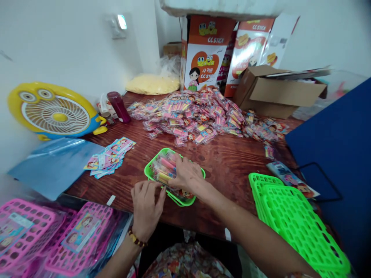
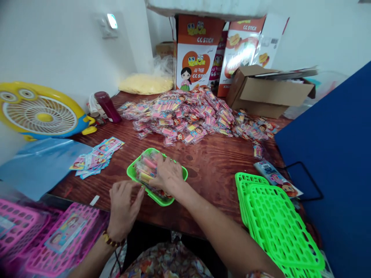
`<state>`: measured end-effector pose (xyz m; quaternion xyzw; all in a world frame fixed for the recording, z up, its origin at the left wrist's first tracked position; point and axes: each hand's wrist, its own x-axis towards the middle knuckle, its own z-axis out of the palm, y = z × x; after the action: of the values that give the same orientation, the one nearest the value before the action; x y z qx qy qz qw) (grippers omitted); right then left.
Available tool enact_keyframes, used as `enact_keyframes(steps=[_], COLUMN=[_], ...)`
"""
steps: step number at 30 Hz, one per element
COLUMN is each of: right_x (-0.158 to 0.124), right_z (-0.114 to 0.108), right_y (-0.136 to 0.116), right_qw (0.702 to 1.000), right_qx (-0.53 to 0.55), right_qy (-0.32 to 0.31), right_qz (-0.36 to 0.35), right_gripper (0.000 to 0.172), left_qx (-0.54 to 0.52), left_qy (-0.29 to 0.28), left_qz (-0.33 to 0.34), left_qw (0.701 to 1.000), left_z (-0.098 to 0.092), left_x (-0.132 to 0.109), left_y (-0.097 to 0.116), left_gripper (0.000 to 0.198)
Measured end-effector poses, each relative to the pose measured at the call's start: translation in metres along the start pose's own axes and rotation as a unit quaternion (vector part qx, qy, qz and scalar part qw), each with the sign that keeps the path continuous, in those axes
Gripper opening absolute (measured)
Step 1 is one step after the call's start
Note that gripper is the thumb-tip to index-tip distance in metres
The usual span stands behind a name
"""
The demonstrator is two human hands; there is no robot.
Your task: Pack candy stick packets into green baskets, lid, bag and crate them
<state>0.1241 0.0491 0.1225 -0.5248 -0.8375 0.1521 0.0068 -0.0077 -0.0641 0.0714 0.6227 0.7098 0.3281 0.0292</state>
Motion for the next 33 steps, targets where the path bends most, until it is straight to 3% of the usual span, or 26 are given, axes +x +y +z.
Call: enact_keyframes(steps=[3,7,11,15,20,24,26,30,33], right_x=[0.004,0.011,0.016,0.016,0.017,0.012,0.008,-0.003,-0.013], right_z=[0.000,-0.006,-0.026,-0.042,-0.019,0.012,0.017,-0.004,-0.030], right_y=[0.003,0.012,0.024,0.030,0.024,0.015,0.011,0.010,0.025], right_qw=[1.000,0.999,0.993,0.980,0.982,0.997,0.999,0.999,0.997], right_qx=[0.009,0.038,0.111,0.182,0.141,0.066,0.040,0.004,-0.024], right_qy=[-0.013,-0.028,-0.044,-0.082,-0.121,-0.035,0.008,0.014,0.032], right_qz=[-0.017,-0.027,-0.006,-0.023,-0.029,-0.019,-0.014,-0.037,-0.070], right_gripper=[0.084,0.091,0.107,0.106,0.100,0.101,0.104,0.102,0.082], left_qx=[0.116,0.122,0.067,0.008,0.050,0.141,0.164,0.168,0.142], left_qy=[-0.045,-0.068,-0.034,-0.002,-0.044,-0.094,-0.112,-0.129,-0.124], left_qz=[0.064,0.082,0.111,0.147,0.156,0.159,0.164,0.171,0.174], left_qw=[0.990,0.987,0.991,0.989,0.986,0.973,0.966,0.962,0.967], left_z=[-0.002,0.004,-0.002,-0.016,-0.009,0.003,0.006,0.001,-0.008], left_x=[0.017,0.028,0.038,0.046,0.039,0.037,0.040,0.045,0.046], left_y=[0.008,0.012,0.016,0.016,0.002,-0.002,-0.001,-0.002,-0.003], left_gripper=[0.008,0.009,0.010,0.008,0.010,0.014,0.018,0.023,0.019])
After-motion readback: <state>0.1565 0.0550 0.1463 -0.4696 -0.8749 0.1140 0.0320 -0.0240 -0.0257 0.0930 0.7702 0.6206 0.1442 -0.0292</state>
